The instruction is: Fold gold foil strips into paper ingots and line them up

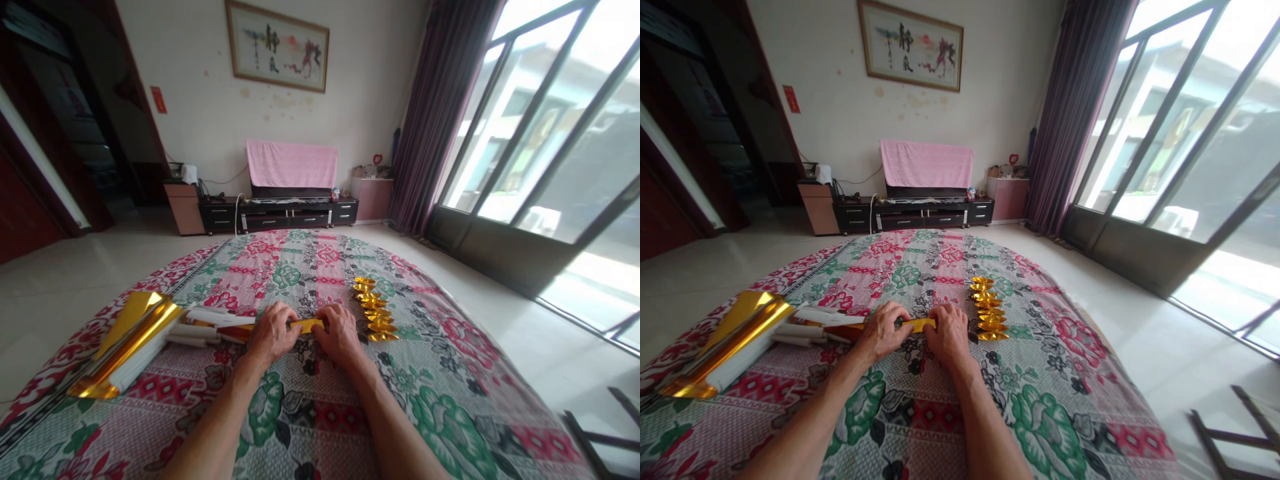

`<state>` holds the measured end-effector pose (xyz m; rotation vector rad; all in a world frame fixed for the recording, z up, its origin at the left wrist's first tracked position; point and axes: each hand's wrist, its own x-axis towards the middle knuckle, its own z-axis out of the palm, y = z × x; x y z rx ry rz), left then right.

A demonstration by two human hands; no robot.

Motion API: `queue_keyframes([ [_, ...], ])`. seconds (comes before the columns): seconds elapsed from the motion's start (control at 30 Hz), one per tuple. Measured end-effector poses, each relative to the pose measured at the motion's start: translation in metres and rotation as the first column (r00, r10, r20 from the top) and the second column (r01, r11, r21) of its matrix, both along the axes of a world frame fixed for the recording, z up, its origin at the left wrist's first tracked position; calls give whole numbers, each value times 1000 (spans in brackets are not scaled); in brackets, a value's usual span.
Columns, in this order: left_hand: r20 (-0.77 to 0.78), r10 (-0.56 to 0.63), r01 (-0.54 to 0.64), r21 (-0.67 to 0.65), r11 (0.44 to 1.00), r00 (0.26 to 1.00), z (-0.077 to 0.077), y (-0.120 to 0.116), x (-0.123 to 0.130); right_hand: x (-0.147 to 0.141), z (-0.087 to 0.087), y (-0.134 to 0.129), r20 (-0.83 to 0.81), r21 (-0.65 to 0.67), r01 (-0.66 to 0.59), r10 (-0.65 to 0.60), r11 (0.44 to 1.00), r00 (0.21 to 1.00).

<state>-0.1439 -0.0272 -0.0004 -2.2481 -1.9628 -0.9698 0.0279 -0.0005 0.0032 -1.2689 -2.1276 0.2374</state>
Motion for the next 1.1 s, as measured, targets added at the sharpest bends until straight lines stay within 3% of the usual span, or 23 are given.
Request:
queue_keyframes([
  [1.1, 33, -44, 44, -3, 999, 998, -4, 2, -5, 3, 1, 4, -51, -12, -38, 37, 999, 998],
])
